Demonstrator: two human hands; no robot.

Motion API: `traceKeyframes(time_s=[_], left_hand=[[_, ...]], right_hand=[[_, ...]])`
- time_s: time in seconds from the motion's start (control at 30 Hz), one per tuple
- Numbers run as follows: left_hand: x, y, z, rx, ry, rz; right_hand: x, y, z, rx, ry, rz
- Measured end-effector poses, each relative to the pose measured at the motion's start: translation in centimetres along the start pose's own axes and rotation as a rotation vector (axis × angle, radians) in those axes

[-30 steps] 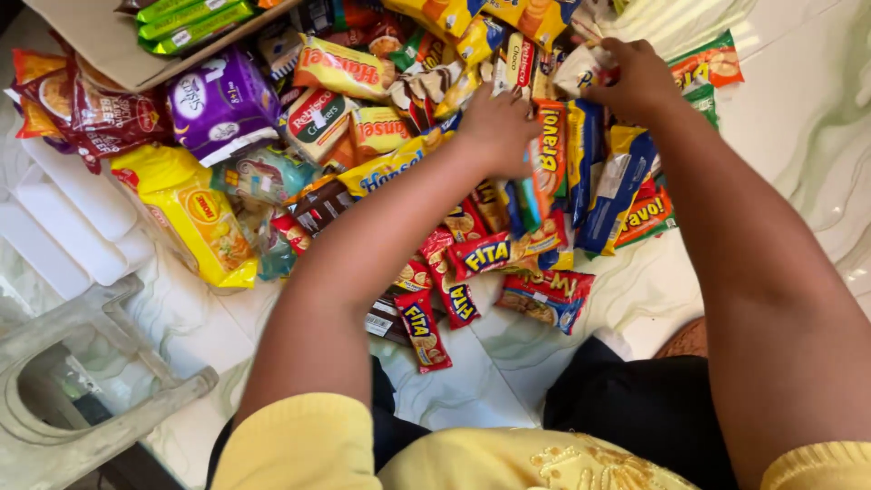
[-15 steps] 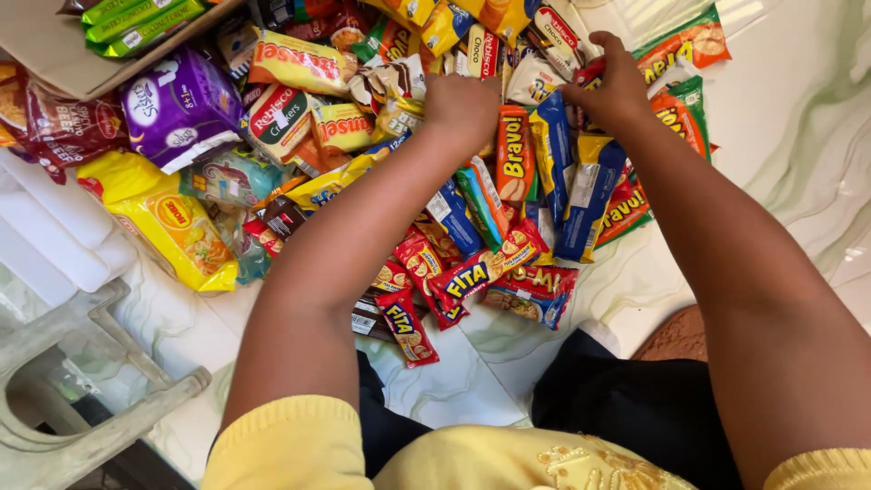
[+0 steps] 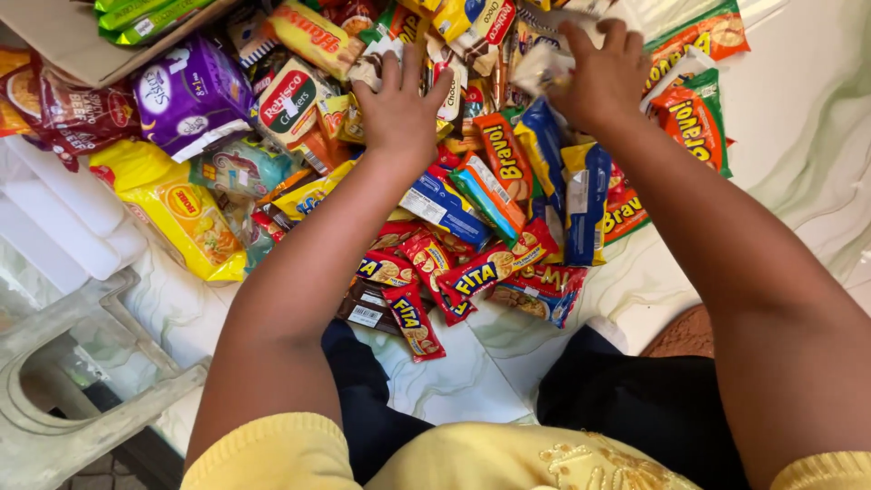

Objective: Sorting various packaged snacks from a pile on the floor into a cardboard box.

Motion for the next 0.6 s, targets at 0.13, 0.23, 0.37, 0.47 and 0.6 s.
traceKeyframes(time_s=[0.13,0.23,0.37,0.47,0.6], left_hand=[[-1.5,-1.6,-1.8,-0.144,-0.043,-0.046],[-2.3,-3.1,-3.4,-0.264,-0.050,-0.027],[-2.3,-0.2,-3.5,-0.204,0.097,0.201],[0.3,-4.0,-4.3,-0.204,0.298,0.246],[3.6,-2.7,-1.5,-0.383,0.332,-0.034]], right_hand=[[-3.4,-2.3,-1.9,0.272,-0.286,-0.097],[-5.1,0.6,-2.7,0.139,-0.434,0.028],[-8.9,2.7,-4.2,-0.044,-0.631,0.096],[-10.3,1.8,-4.6,0.055,-0.617,-0.090],[-7.6,4.0,-2.2,0.043,-0.524,-0.082]])
Point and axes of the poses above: each hand's wrist, its own z-axis towards the middle knuckle, its own y-axis out of the palm, x = y × z, the point moved 8 cm from there along z, towards the middle knuckle, and after that the axes turned 11 degrees about y, right-handed, at the moved point
